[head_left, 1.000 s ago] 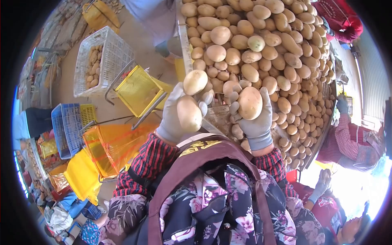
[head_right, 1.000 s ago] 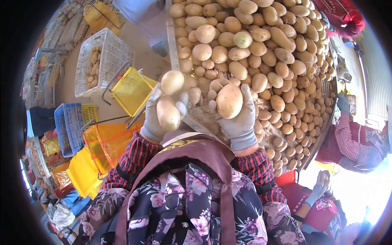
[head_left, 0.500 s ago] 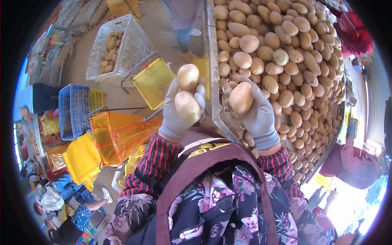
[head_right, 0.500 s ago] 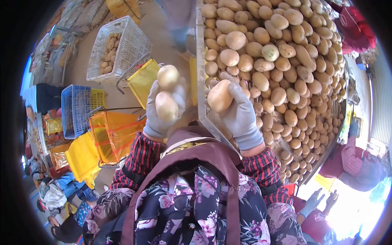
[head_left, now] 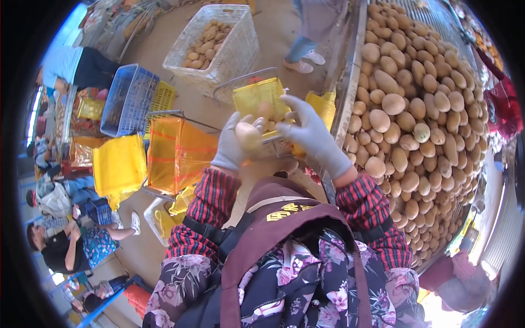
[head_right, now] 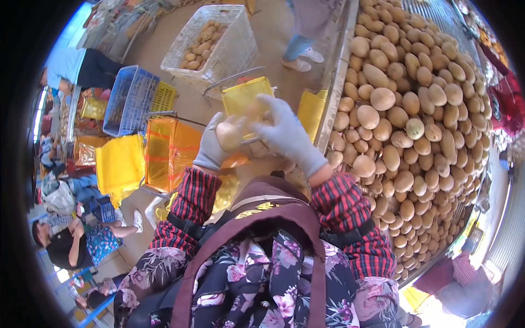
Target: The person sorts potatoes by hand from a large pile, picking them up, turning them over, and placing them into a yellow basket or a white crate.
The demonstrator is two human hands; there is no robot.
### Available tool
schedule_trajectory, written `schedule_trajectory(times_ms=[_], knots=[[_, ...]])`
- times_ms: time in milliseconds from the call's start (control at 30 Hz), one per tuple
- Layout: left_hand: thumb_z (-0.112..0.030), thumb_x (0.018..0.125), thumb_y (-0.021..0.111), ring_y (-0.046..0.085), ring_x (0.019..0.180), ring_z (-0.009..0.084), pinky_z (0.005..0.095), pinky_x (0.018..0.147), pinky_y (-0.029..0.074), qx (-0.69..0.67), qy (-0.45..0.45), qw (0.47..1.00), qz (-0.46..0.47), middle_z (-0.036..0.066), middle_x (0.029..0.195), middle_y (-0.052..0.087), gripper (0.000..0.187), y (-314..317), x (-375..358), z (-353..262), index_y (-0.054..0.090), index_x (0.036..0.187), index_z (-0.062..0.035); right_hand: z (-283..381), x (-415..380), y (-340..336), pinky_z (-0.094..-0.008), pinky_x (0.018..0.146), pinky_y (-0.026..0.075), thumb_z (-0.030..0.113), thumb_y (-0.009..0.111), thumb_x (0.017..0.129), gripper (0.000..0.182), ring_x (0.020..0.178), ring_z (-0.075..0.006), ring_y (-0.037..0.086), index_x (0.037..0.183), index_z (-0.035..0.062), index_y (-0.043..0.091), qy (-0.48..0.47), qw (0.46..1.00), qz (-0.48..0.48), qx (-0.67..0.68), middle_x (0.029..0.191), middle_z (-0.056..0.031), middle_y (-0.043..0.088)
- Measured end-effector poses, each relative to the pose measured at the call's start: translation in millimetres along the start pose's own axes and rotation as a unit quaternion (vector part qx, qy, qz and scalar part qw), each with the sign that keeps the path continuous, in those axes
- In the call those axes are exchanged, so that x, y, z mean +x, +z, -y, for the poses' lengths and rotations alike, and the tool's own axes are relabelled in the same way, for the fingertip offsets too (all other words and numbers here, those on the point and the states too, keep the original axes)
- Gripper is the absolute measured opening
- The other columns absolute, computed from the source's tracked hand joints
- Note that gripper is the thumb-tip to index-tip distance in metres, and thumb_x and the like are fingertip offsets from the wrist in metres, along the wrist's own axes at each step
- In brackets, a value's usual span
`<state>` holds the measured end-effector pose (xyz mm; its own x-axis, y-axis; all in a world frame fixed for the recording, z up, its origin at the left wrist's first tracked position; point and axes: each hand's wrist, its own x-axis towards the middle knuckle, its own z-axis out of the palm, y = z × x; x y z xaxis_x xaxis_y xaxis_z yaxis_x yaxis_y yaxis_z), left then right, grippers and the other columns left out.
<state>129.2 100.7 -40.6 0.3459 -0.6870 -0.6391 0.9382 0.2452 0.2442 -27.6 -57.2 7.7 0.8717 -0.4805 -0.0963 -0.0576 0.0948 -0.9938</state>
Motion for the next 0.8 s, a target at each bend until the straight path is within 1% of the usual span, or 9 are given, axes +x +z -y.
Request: schedule_trajectory(times_ms=[33, 100, 133, 300, 333, 433, 533, 600, 800], knots=[[-0.041, 0.102, 0.051, 0.066, 0.103, 0.0315, 0.0403, 0.086, 0.058, -0.008, 0.006, 1.0, -0.003, 0.019, 0.118, 0.062, 0.047, 12.3, -10.4, 6.5, 0.053, 0.126, -0.0007, 10.0, -4.4, 9.6, -0.0412, 0.106, 0.042, 0.036, 0.078, 0.079, 0.08, 0.127, -0.0314, 0.052, 0.143, 0.002, 0.046, 0.003, 1.0, 0.01, -0.002, 0.142, -0.0202, 0.049], [-0.051, 0.102, 0.043, 0.065, 0.106, 0.0317, 0.0431, 0.09, 0.057, 0.026, -0.01, 0.993, 0.112, 0.018, 0.12, 0.061, 0.055, 36.9, -25.0, 19.7, 0.051, 0.129, -0.0031, 27.3, -10.7, 20.6, -0.0445, 0.106, 0.042, 0.036, 0.08, 0.077, 0.079, 0.12, -0.0387, 0.056, 0.141, 0.0026, 0.048, -0.229, 0.927, 0.103, -0.279, 0.14, -0.023, 0.048], [-0.057, 0.102, 0.036, 0.063, 0.112, 0.032, 0.0452, 0.094, 0.055, -0.064, -0.057, 0.98, 0.181, 0.018, 0.125, 0.059, 0.063, 34.9, -24.3, 24.1, 0.049, 0.134, -0.0041, 30.3, -16.4, 26.1, -0.0458, 0.104, 0.043, 0.036, 0.081, 0.075, 0.077, 0.115, -0.0416, 0.057, 0.138, 0.0047, 0.052, -0.262, 0.895, 0.055, -0.357, 0.135, -0.0216, 0.053], [-0.058, 0.103, 0.033, 0.056, 0.126, 0.0282, 0.044, 0.108, 0.046, -0.008, -0.072, 0.973, 0.221, 0.016, 0.133, 0.056, 0.066, 63.7, -54.8, 44.7, 0.045, 0.141, -0.0056, 55.2, -24.4, 17.9, -0.044, 0.095, 0.047, 0.025, 0.082, 0.072, 0.057, 0.107, -0.035, 0.062, 0.123, 0.0041, 0.065, -0.244, 0.902, -0.018, -0.355, 0.116, -0.0168, 0.066], [-0.055, 0.104, 0.036, 0.056, 0.123, 0.0258, 0.0419, 0.106, 0.047, 0.139, 0.06, 0.965, 0.214, 0.014, 0.131, 0.057, 0.06, 47.2, -48.8, 58.6, 0.048, 0.136, -0.0062, 65.1, -28.3, 22.8, -0.0448, 0.093, 0.048, 0.022, 0.083, 0.069, 0.057, 0.102, -0.0357, 0.063, 0.119, 0.0012, 0.066, -0.256, 0.889, -0.04, -0.377, 0.112, -0.0175, 0.067], [-0.043, 0.104, 0.049, 0.061, 0.101, 0.0207, 0.0377, 0.094, 0.05, -0.053, -0.029, 0.973, 0.222, 0.007, 0.111, 0.063, 0.036, 68.8, -57.5, 76.0, 0.057, 0.12, -0.0107, 53.0, -37.2, 18.4, -0.0454, 0.094, 0.047, 0.016, 0.079, 0.067, 0.055, 0.104, -0.0357, 0.061, 0.118, 0.0003, 0.066, -0.317, 0.846, -0.059, -0.425, 0.112, -0.0173, 0.066], [-0.043, 0.101, 0.056, 0.064, 0.093, 0.012, 0.0282, 0.078, 0.056, -0.037, -0.032, 0.977, 0.208, 0.002, 0.106, 0.065, 0.034, 65.6, -63.8, 77.7, 0.06, 0.116, -0.0129, 29.7, -44.2, 18.7, -0.0449, 0.102, 0.043, 0.011, 0.073, 0.069, 0.058, 0.115, -0.0364, 0.056, 0.124, -0.0006, 0.06, -0.371, 0.836, -0.054, -0.4, 0.121, -0.0189, 0.061], [-0.044, 0.1, 0.057, 0.065, 0.092, 0.0114, 0.0263, 0.077, 0.056, -0.009, -0.011, 0.976, 0.219, 0.001, 0.104, 0.066, 0.035, 71.2, -81.6, 80.5, 0.06, 0.115, -0.0132, 28.4, -55.1, 37.1, -0.0473, 0.107, 0.04, 0.013, 0.069, 0.069, 0.062, 0.119, -0.0399, 0.053, 0.128, -0.0036, 0.055, -0.275, 0.939, -0.045, -0.2, 0.127, -0.021, 0.057], [-0.038, 0.105, 0.052, 0.064, 0.097, 0.0103, 0.0252, 0.083, 0.055, -0.033, -0.003, 0.967, 0.253, 0.0, 0.108, 0.065, 0.031, 72.2, -91.0, 56.3, 0.057, 0.121, -0.0116, 31.9, -29.2, 46.2, -0.043, 0.105, 0.042, 0.009, 0.064, 0.076, 0.052, 0.117, -0.0368, 0.055, 0.125, -0.0035, 0.055, -0.297, 0.931, -0.023, -0.209, 0.126, -0.0208, 0.057]])
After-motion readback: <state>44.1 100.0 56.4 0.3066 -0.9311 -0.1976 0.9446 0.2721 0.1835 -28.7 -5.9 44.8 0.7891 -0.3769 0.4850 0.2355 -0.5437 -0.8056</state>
